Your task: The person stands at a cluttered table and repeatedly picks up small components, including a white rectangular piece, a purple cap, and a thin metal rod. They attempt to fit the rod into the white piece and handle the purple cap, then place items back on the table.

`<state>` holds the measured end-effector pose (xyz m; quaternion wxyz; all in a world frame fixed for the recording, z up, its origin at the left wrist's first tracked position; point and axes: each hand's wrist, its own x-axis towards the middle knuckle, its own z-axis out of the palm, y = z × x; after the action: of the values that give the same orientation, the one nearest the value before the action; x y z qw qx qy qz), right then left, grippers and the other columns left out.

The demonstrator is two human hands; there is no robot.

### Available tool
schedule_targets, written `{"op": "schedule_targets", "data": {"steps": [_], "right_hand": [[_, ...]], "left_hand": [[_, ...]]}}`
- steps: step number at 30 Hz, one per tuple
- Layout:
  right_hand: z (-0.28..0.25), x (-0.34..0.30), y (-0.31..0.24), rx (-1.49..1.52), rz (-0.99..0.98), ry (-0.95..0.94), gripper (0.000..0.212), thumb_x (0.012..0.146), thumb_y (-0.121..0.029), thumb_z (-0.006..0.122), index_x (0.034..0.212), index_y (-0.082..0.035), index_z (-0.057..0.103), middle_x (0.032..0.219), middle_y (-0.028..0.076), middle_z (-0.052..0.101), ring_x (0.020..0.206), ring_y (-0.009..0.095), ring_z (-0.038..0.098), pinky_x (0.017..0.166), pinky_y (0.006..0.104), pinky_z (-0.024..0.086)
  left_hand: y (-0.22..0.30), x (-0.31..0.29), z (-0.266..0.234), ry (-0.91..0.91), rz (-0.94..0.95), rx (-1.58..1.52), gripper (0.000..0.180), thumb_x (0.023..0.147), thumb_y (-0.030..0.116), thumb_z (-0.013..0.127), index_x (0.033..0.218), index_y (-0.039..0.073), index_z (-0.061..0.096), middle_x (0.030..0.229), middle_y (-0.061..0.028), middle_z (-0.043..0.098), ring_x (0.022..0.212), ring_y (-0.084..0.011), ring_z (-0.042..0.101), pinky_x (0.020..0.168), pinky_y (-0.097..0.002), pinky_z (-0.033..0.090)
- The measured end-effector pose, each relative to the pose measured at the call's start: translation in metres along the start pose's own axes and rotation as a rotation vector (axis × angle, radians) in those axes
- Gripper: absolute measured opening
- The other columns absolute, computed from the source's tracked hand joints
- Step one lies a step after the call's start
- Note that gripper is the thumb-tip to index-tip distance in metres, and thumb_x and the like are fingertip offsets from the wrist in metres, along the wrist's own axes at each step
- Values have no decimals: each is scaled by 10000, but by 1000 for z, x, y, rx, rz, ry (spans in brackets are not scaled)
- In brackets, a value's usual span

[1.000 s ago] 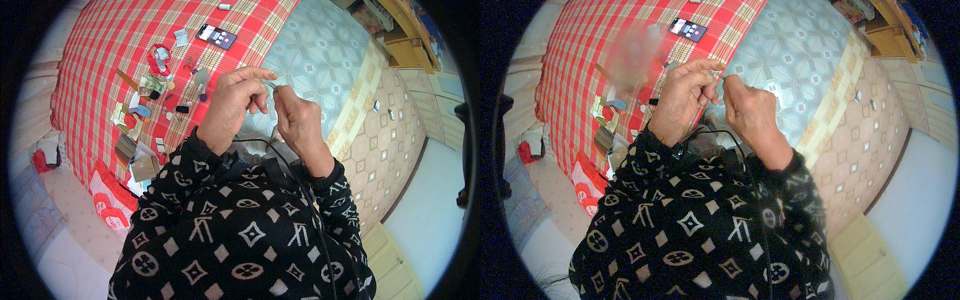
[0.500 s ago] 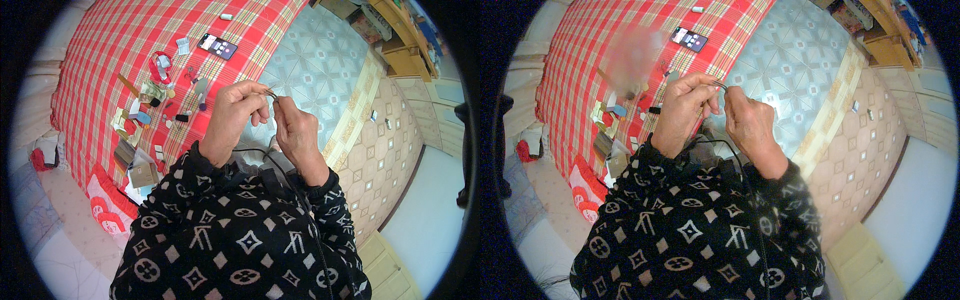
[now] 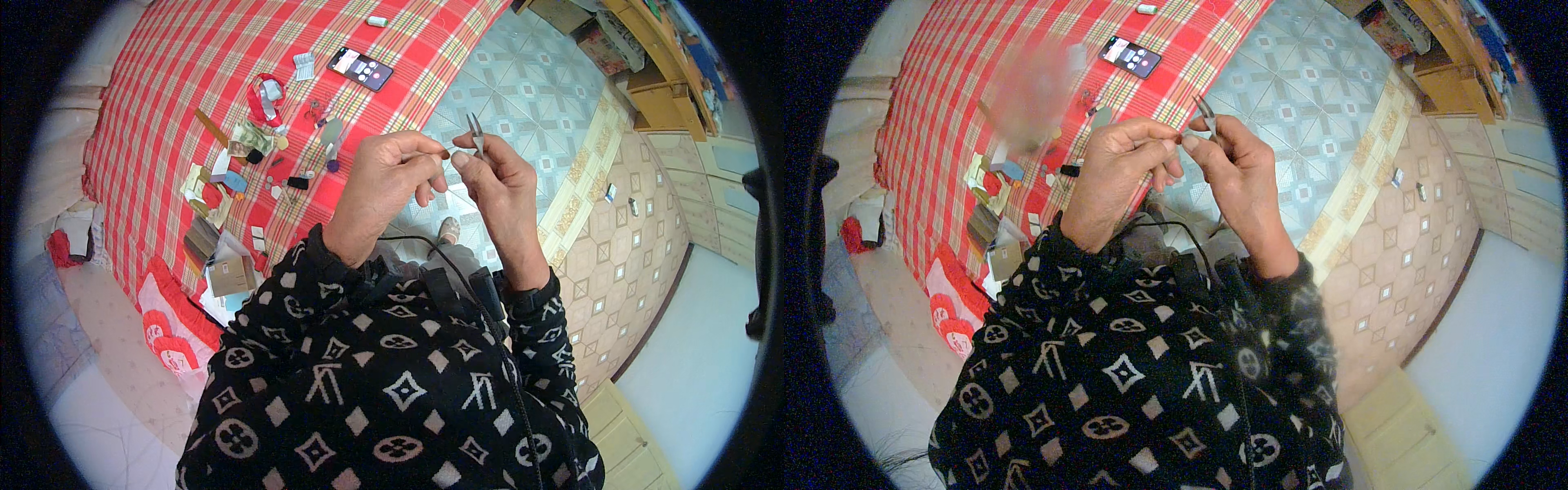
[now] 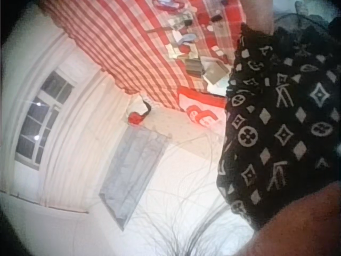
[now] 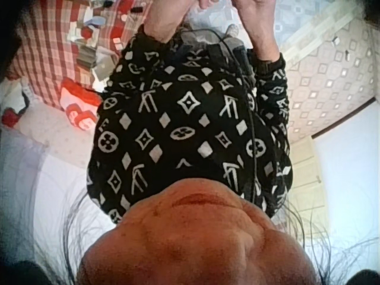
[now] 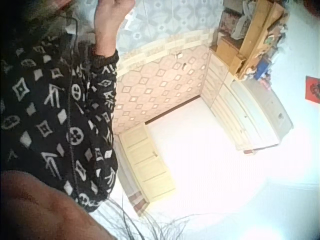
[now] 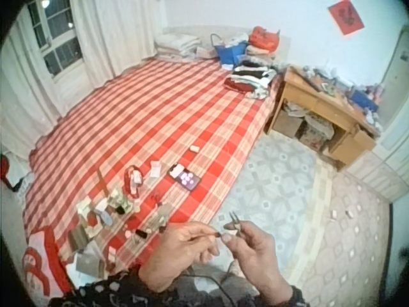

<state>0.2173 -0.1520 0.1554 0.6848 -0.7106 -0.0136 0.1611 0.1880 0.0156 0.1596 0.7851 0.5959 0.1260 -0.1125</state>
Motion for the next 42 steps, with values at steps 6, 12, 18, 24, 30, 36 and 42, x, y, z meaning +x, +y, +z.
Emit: {"op": "schedule_targets", "data": {"steps": [6, 12, 18, 24, 30, 36, 42], "right_hand": [[-1, 3, -3, 166, 60, -32, 77, 897, -88, 683, 928, -18, 683, 637, -69, 512, 559, 15, 420, 497, 198, 319], [-12, 4, -8, 312, 139, 27, 62, 910, -95, 675, 887, -38, 672, 615, -56, 498, 492, 22, 371, 442, 202, 254], [-3, 2, -9, 351, 155, -57, 94, 917, -124, 689, 896, -37, 663, 597, -53, 489, 477, 23, 364, 431, 202, 242], [-1, 1, -16, 320, 157, -71, 103, 918, -132, 692, 902, -35, 661, 596, -58, 478, 480, 21, 362, 432, 202, 237], [0, -1, -19, 332, 147, -52, 107, 922, -136, 688, 888, -39, 657, 594, -61, 470, 480, 18, 352, 432, 203, 230], [-1, 0, -18, 328, 139, -62, 110, 926, -138, 682, 883, -41, 654, 598, -58, 485, 478, 22, 364, 430, 201, 240], [-1, 0, -19, 307, 139, -60, 106, 923, -136, 688, 877, -45, 656, 614, -49, 507, 484, 27, 382, 430, 200, 255]], "left_hand": [[5, -6, 0, -76, -14, 88, 157, 941, 45, 582, 1025, -59, 665, 759, -92, 668, 630, -109, 606, 565, -215, 467], [10, -14, -6, 56, 54, 181, 144, 941, 58, 606, 1032, -34, 670, 786, -57, 667, 701, -83, 612, 620, -202, 479], [3, -14, 3, 35, 221, 71, 116, 878, 18, 699, 987, -13, 674, 811, -13, 653, 718, -50, 598, 630, -198, 500], [7, -19, 3, 50, 240, 164, 66, 886, 23, 693, 937, -9, 665, 802, -16, 655, 697, -48, 590, 607, -198, 490], [10, -21, 4, 51, 269, 182, 47, 882, 12, 685, 921, -6, 666, 784, -20, 657, 688, -51, 598, 597, -196, 493], [9, -21, 3, 40, 277, 164, 103, 874, -18, 691, 974, -17, 665, 845, -41, 678, 736, -65, 620, 647, -203, 499], [10, -21, 2, 26, 235, 159, 128, 876, -19, 699, 1000, -20, 666, 866, -47, 689, 739, -67, 623, 644, -204, 493]]}}
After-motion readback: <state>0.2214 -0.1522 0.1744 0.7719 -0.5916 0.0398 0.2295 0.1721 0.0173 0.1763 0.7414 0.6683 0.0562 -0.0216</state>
